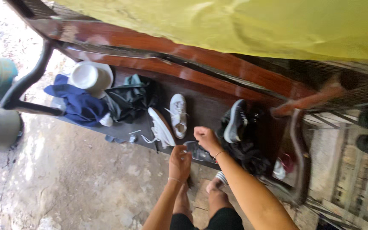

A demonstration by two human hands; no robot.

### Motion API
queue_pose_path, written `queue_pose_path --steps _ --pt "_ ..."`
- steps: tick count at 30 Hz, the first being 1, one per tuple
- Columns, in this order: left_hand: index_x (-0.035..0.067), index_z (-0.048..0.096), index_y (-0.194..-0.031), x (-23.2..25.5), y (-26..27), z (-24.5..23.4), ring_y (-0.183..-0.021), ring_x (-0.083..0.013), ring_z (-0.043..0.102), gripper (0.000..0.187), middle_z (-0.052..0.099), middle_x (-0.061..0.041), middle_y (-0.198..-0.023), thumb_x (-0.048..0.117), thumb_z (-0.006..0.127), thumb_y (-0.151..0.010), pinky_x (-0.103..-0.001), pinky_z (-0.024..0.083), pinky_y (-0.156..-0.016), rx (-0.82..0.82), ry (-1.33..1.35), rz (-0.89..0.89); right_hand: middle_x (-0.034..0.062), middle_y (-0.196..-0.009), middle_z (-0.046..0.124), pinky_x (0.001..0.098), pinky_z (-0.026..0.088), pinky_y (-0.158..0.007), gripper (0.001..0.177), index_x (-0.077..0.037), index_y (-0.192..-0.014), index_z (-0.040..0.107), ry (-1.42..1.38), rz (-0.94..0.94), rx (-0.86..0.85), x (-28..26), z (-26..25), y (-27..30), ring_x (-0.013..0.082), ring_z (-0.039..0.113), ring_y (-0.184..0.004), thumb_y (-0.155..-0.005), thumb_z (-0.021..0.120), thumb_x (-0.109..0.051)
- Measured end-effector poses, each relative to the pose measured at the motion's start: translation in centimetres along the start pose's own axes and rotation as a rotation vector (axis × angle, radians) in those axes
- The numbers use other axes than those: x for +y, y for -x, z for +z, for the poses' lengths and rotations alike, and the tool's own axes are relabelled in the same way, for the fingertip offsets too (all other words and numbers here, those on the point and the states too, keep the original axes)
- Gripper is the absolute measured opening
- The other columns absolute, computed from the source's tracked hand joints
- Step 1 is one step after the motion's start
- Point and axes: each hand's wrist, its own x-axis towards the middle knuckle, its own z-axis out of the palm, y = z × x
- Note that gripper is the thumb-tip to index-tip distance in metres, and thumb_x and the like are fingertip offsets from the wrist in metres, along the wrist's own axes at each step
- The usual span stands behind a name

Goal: The person picks up various shoes from a wooden bench and places them onto a metal shoe rack. They handle multiple pairs of sneakers, sandals, and high heels one by one, arranging them on the rack's shelves.

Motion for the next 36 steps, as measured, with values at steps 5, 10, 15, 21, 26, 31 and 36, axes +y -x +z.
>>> queue_pose_path --steps 5,10,15,21,26,31,36 --pt "0.006 0.063 -0.114 -2.7 -1.7 -4.2 -0.090 -0.0239 0.076 0.027 0.073 -0.011 -0.106 0.011 0.069 -0.088 -0.034 0.062 -0.070 -0.003 0.001 -0.007 0.0228 -0.127 0.066 0.0379 0.051 -0.103 0.034 -0.002 -0.115 0.073 0.370 -0.347 0.029 5.1 7.6 -3.5 0.0339 0.065 -0.119 -0.083 0.075 -0.014" --pt "0.007 0.064 -0.114 -4.4 -3.7 -6.1 -0.092 -0.0218 0.078 0.028 0.075 -0.010 -0.105 0.012 0.071 -0.086 -0.035 0.060 -0.070 -0.023 -0.001 -0.092 0.0304 -0.154 0.037 0.0410 0.036 -0.116 0.048 -0.004 -0.127 0.067 0.697 -0.204 -0.062 7.0 10.2 -5.0 0.0406 0.043 -0.140 -0.079 0.075 -0.012" --pt "0.008 0.066 -0.112 -5.0 -5.8 -7.7 -0.094 -0.0214 0.078 0.027 0.074 -0.007 -0.110 0.013 0.072 -0.086 -0.036 0.059 -0.073 -0.047 -0.023 -0.090 0.0301 -0.162 0.022 0.0374 0.035 -0.119 0.046 -0.005 -0.131 0.063 0.840 -0.076 -0.233 7.2 11.1 -5.4 0.0378 0.041 -0.143 -0.085 0.068 -0.009" --pt "0.010 0.067 -0.113 -5.0 -7.0 -9.0 -0.098 -0.0210 0.079 0.028 0.075 -0.007 -0.112 0.014 0.072 -0.085 -0.036 0.060 -0.076 -0.059 0.002 -0.123 0.0230 -0.164 0.023 0.0360 0.034 -0.120 0.043 -0.002 -0.129 0.060 0.876 0.070 -0.265 7.2 11.7 -5.9 0.0349 0.036 -0.147 -0.087 0.067 -0.007" --pt "0.011 0.068 -0.114 -5.3 -7.0 -9.5 -0.099 -0.0215 0.079 0.028 0.077 -0.007 -0.111 0.015 0.071 -0.087 -0.037 0.061 -0.078 -0.074 -0.028 -0.090 0.0210 -0.141 0.045 0.0390 0.038 -0.114 0.036 0.001 -0.118 0.061 0.937 0.013 -0.326 7.6 12.5 -6.4 0.0361 0.042 -0.138 -0.083 0.067 0.000" --pt "0.010 0.068 -0.114 -5.3 -6.4 -9.3 -0.099 -0.0210 0.079 0.029 0.076 -0.007 -0.110 0.016 0.072 -0.086 -0.037 0.062 -0.077 -0.070 -0.012 -0.103 0.0178 -0.113 0.062 0.0412 0.050 -0.098 0.027 -0.003 -0.104 0.065 0.686 -0.364 0.027 7.0 12.3 -6.8 0.0374 0.060 -0.112 -0.079 0.063 0.006" --pt "0.008 0.068 -0.111 -4.8 -5.6 -9.8 -0.094 -0.0215 0.080 0.025 0.077 -0.008 -0.107 0.014 0.071 -0.087 -0.035 0.062 -0.076 -0.093 -0.021 -0.011 0.0165 -0.103 0.066 0.0421 0.053 -0.090 0.020 -0.007 -0.092 0.072 0.643 -0.408 0.174 3.9 11.4 -6.6 0.0364 0.065 -0.101 -0.082 0.061 0.008"
